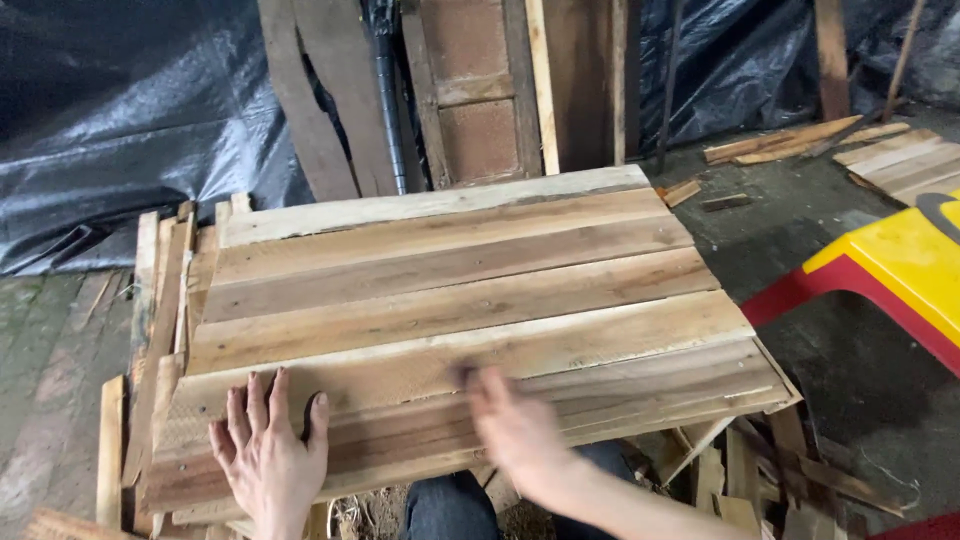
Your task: Sanding the top and edges of a wooden table top by hand using sandpaper to smooth the surface.
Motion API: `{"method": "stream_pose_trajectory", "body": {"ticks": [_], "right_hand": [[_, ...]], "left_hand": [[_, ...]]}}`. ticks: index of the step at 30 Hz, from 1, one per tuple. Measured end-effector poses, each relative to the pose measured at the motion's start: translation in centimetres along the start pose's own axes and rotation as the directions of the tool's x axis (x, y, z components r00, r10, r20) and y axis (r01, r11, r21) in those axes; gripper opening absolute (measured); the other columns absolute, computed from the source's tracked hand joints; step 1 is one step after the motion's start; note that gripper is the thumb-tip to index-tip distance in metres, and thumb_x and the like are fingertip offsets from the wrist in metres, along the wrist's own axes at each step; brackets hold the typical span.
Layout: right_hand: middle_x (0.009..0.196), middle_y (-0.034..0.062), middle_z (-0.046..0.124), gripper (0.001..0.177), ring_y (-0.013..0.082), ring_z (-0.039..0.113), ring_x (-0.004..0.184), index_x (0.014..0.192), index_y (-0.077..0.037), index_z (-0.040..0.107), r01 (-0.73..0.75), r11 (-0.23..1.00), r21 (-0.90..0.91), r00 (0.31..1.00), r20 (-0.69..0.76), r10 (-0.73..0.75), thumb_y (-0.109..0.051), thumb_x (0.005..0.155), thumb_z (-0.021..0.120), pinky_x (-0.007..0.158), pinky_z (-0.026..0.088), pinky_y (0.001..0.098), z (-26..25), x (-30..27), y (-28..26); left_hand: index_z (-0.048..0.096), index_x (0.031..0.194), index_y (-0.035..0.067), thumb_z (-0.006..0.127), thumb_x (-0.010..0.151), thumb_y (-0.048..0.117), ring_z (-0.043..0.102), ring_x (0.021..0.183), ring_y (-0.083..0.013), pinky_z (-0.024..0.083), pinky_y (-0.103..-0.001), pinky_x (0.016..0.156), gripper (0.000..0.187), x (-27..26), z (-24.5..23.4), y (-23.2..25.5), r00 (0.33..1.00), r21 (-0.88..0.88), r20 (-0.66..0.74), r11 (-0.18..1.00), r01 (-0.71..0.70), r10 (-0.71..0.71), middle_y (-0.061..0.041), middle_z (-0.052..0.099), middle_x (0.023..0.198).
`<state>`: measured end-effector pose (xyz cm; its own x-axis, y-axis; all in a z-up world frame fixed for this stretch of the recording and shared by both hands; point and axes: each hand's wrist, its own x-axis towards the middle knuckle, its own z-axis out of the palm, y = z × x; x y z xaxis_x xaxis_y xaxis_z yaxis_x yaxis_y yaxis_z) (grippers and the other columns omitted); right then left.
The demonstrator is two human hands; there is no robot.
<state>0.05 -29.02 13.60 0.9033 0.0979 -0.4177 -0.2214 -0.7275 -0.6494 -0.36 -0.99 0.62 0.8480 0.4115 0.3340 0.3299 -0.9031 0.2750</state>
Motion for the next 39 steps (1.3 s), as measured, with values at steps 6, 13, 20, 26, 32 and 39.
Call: {"method": "stream_pose_trajectory", "body": {"ticks": [6,13,20,26,32,39], "right_hand": [[0.093,0.0127,0.036,0.047,0.0158,0.045,0.047,0.147,-0.001,0.037,0.461,0.882,-0.096,0.883,0.146,-0.445,-0.013,0.102,0.043,0.035,0.044,0.0255,4.9,0.5,-6.1],[0.152,0.0294,0.040,0.032,0.0265,0.075,0.069,0.115,-0.005,0.068,0.090,0.800,-0.593,0.944,-0.206,-0.259,-0.005,0.101,0.039,0.065,0.066,0.0363,-5.9,6.8,6.7],[0.141,0.0299,0.046,0.031,0.0243,0.072,0.047,0.131,0.006,0.054,-0.110,0.670,-0.734,0.915,-0.338,-0.221,-0.004,0.103,0.046,0.041,0.063,0.0330,-6.9,9.0,11.5],[0.052,0.0004,0.036,0.062,0.0169,0.033,0.044,0.159,-0.022,0.027,-0.048,0.988,0.144,0.995,-0.076,0.059,-0.051,0.103,0.029,0.046,0.026,0.0377,2.6,2.6,-5.3],[0.152,0.0294,0.033,0.039,0.0134,0.049,0.044,0.140,0.014,0.040,0.653,0.590,-0.475,0.737,0.216,-0.641,0.003,0.103,0.045,0.034,0.050,0.0280,12.7,5.1,-12.0],[0.105,0.0118,0.050,0.028,0.0102,0.039,0.039,0.133,-0.010,0.051,0.661,0.749,-0.052,0.724,0.306,-0.618,-0.023,0.110,0.042,0.031,0.036,0.0220,16.2,8.1,-15.4]], "left_hand": [[0.034,0.159,0.027,0.020,0.101,0.067,0.020,0.157,-0.0322,0.008,-0.055,0.126,0.072,0.3,-0.4,0.0,0.999,0.015,0.054,1.000,0.002,-0.003,-0.005,0.031,0.168],[0.036,0.158,0.019,0.022,0.104,0.058,0.027,0.155,-0.0325,0.011,-0.056,0.127,0.068,0.0,0.0,0.2,1.000,0.004,-0.022,1.000,-0.020,0.021,-0.006,0.038,0.164],[0.031,0.160,0.007,0.033,0.103,0.032,0.029,0.155,-0.0301,0.011,-0.053,0.127,0.063,-0.4,0.4,-0.1,0.994,-0.069,-0.112,0.998,-0.015,0.007,-0.011,0.044,0.160],[0.024,0.162,0.003,0.045,0.081,-0.004,0.039,0.150,-0.0329,0.024,-0.046,0.128,0.084,-1.3,-0.1,-0.4,0.949,-0.268,-0.310,0.963,-0.034,-0.053,-0.019,0.041,0.162],[0.021,0.161,0.002,0.040,0.085,-0.007,0.025,0.156,-0.0362,0.019,-0.049,0.130,0.079,-1.2,-0.7,0.0,0.914,-0.391,-0.365,0.920,0.023,-0.178,-0.020,0.035,0.165],[0.019,0.161,0.002,0.046,0.081,-0.006,0.023,0.157,-0.0394,0.029,-0.058,0.125,0.085,-1.0,0.4,-1.0,0.879,-0.484,-0.406,0.874,0.024,-0.249,-0.020,0.031,0.167]]}}
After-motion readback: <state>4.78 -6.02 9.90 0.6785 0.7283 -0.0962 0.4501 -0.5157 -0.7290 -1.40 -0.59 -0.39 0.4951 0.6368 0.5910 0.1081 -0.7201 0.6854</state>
